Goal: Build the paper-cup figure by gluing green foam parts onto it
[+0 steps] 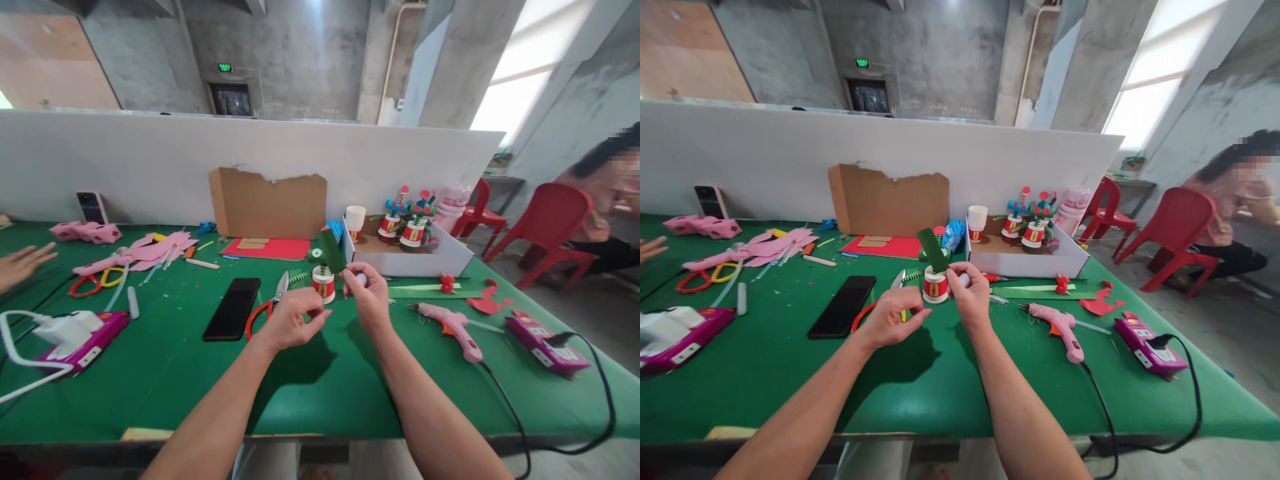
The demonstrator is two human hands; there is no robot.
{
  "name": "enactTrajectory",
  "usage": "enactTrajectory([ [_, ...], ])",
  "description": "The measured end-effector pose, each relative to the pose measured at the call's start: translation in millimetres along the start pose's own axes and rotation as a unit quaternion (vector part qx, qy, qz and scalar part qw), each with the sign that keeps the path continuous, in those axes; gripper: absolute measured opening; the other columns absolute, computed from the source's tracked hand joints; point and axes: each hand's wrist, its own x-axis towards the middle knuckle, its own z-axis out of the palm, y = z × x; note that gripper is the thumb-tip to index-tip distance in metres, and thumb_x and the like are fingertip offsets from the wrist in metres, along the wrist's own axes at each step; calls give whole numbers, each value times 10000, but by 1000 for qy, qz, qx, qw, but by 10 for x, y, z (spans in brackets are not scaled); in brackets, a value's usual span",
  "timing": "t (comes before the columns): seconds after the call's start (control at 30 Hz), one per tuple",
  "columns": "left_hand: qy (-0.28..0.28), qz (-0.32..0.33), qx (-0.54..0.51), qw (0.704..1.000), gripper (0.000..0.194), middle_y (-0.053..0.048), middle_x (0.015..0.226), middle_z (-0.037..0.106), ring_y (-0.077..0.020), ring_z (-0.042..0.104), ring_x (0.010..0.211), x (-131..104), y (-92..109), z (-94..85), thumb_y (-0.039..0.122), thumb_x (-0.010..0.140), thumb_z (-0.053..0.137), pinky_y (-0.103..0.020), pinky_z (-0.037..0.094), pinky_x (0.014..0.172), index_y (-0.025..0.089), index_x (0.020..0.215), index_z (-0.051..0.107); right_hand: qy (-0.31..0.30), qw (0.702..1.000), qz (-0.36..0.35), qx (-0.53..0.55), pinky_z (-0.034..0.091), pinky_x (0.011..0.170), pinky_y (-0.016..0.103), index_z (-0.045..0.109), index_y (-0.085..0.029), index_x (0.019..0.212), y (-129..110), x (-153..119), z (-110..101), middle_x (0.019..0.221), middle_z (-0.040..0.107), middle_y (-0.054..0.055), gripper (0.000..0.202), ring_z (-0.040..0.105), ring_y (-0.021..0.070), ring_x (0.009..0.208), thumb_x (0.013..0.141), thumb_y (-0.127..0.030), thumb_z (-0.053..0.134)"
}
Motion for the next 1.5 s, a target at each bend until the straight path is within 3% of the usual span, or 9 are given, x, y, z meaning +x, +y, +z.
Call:
enactTrajectory([
  [0.07, -74, -11, -50, 996, 185, -55, 828, 674, -161, 622, 764, 0, -22, 43, 164, 820, 517, -270, 500, 695, 209, 800, 695, 12, 997, 30, 75, 369, 436, 219, 587, -202, 773, -1, 29, -12, 606, 601, -32, 215, 450, 80, 440, 685, -379, 671],
  [0.13, -74, -47, -87, 992, 236, -64, 933, 696, -177, 645, 839, 10, -51, 71, 151, 812, 512, -283, 512, 736, 222, 906, 716, 20, 990, 50, 132, 350, 419, 212, 569, -207, 769, -7, 50, -23, 644, 614, -27, 238, 439, 70, 436, 651, -374, 691],
  [0.33, 96, -278, -253, 922, 311, 1, 610, 617, -96, 474, 435, 88, -94, 23, 460, 757, 647, -208, 364, 394, 168, 857, 695, -78, 971, 119, 190, 331, 399, 198, 566, -206, 736, -20, 15, 4, 579, 583, -52, 269, 421, 60, 409, 610, -369, 740],
  [0.5, 171, -302, -373, 860, 383, 57, 491, 507, -57, 412, 390, 127, -84, -9, 500, 656, 745, -171, 301, 360, 168, 697, 559, -151, 967, 154, 138, 337, 403, 195, 585, -185, 704, 34, -64, 108, 573, 603, -39, 290, 438, 59, 409, 608, -390, 767],
  [0.7, 243, -278, -317, 874, 358, 56, 439, 509, -58, 423, 393, 109, -141, -19, 391, 728, 708, -182, 347, 411, 180, 580, 460, -182, 938, 243, 167, 409, 465, 199, 595, -188, 773, 75, -68, 126, 672, 626, -24, 253, 501, 75, 492, 693, -400, 707],
  [0.8, 272, -278, -280, 878, 320, 62, 442, 514, -66, 436, 384, 106, -178, -8, 371, 732, 695, -187, 361, 417, 185, 605, 469, -218, 911, 264, 231, 516, 665, 260, 638, -183, 839, 86, -58, 84, 822, 666, 21, 198, 602, 118, 678, 668, -266, 692],
  [0.97, 317, -297, -200, 878, 267, 59, 466, 542, -86, 496, 401, 101, -206, 6, 370, 727, 685, -188, 401, 440, 187, 650, 506, -261, 909, 235, 226, 493, 915, 346, 650, -199, 979, 125, -68, 40, 913, 674, 35, 310, 649, 155, 875, 681, -186, 735],
  [1.27, 300, -267, -79, 913, 303, 59, 508, 504, -90, 486, 493, 76, -224, -10, 372, 776, 635, -198, 375, 508, 188, 604, 468, -287, 923, 201, 161, 549, 828, 361, 552, -217, 958, 120, -79, 90, 877, 696, 0, 393, 692, 145, 766, 683, -354, 798],
  [1.5, 295, -271, -113, 909, 301, 63, 486, 501, -95, 484, 489, 84, -221, -5, 366, 769, 642, -205, 382, 521, 191, 602, 463, -267, 940, 171, 127, 570, 697, 330, 551, -207, 872, 108, -79, 98, 770, 663, -25, 418, 677, 148, 674, 617, -385, 830],
])
